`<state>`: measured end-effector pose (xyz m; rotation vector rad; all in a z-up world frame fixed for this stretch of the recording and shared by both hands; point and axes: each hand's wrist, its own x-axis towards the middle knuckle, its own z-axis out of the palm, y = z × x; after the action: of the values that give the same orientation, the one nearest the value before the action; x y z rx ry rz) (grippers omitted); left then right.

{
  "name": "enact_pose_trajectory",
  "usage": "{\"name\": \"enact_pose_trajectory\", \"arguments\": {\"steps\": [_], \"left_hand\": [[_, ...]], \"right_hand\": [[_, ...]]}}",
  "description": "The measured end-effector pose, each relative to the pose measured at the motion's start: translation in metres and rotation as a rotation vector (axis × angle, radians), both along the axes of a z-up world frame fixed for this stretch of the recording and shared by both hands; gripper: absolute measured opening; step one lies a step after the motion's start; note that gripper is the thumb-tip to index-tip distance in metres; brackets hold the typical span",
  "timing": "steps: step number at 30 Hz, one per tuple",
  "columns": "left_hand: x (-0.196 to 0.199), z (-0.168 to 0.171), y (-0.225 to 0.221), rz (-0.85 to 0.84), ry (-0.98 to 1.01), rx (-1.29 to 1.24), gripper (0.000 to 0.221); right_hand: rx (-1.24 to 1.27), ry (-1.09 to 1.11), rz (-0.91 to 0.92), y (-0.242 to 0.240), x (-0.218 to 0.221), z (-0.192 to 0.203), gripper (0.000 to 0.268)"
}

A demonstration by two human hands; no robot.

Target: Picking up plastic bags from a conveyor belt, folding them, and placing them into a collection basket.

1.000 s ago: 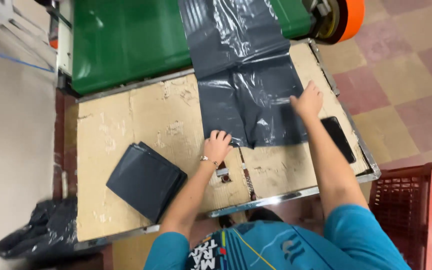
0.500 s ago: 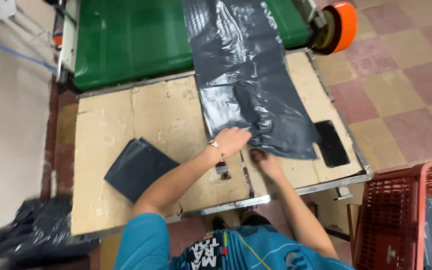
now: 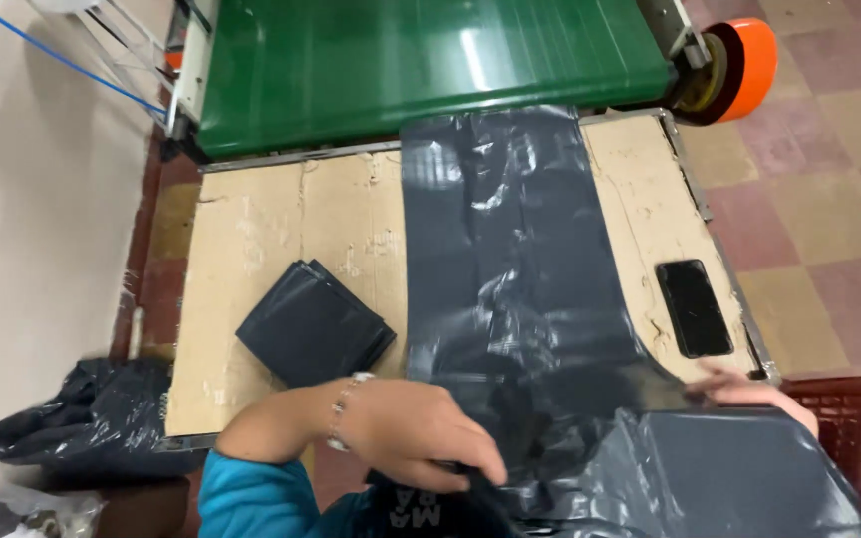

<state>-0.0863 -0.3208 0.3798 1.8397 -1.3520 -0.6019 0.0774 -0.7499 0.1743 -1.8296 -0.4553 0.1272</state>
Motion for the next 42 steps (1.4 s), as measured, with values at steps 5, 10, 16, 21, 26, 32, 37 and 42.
{"name": "enact_pose_trajectory", "arguments": {"steps": [5,10,16,21,26,32,37,42], "left_hand": [[0.063,0.017,0.060,0.216,0.168,-0.177,0.043],[0.188,-0.115,0.149,0.767,0.681,-0.868,0.058],[0.272,-0.383,0.212,1.520,1.123,-1.035,0.100],[0.293,-0.443,0.189,1.861,0.390,0.028,0.054],[0.301,-0.408,0.173,1.807,0.040,0.563,0.069],[0.290,-0.338,0.097,1.893,-0.479,0.659,0.083],[0.282,-0.368,0.000,1.336,-0.698,0.476,0.074],[0.277,-0.393,-0.018,1.294,-0.646,0.402,0.068]], "right_hand": [[-0.038,-0.030,-0.065,-0.027,-0.019,0.077,0.011],[-0.009,0.295,-0.192,0.048,0.163,0.008,0.029],[0.033,0.505,-0.220,0.154,0.337,-0.141,0.034],[-0.082,0.588,-0.236,0.169,0.377,-0.212,0.039],[-0.386,0.294,-0.103,0.162,0.365,-0.163,0.043],[-0.664,-0.346,-0.101,0.190,0.372,-0.113,0.074],[-0.928,-0.195,0.179,0.242,0.415,-0.104,0.106],[-1.063,-0.267,0.128,0.255,0.439,-0.166,0.086]]}}
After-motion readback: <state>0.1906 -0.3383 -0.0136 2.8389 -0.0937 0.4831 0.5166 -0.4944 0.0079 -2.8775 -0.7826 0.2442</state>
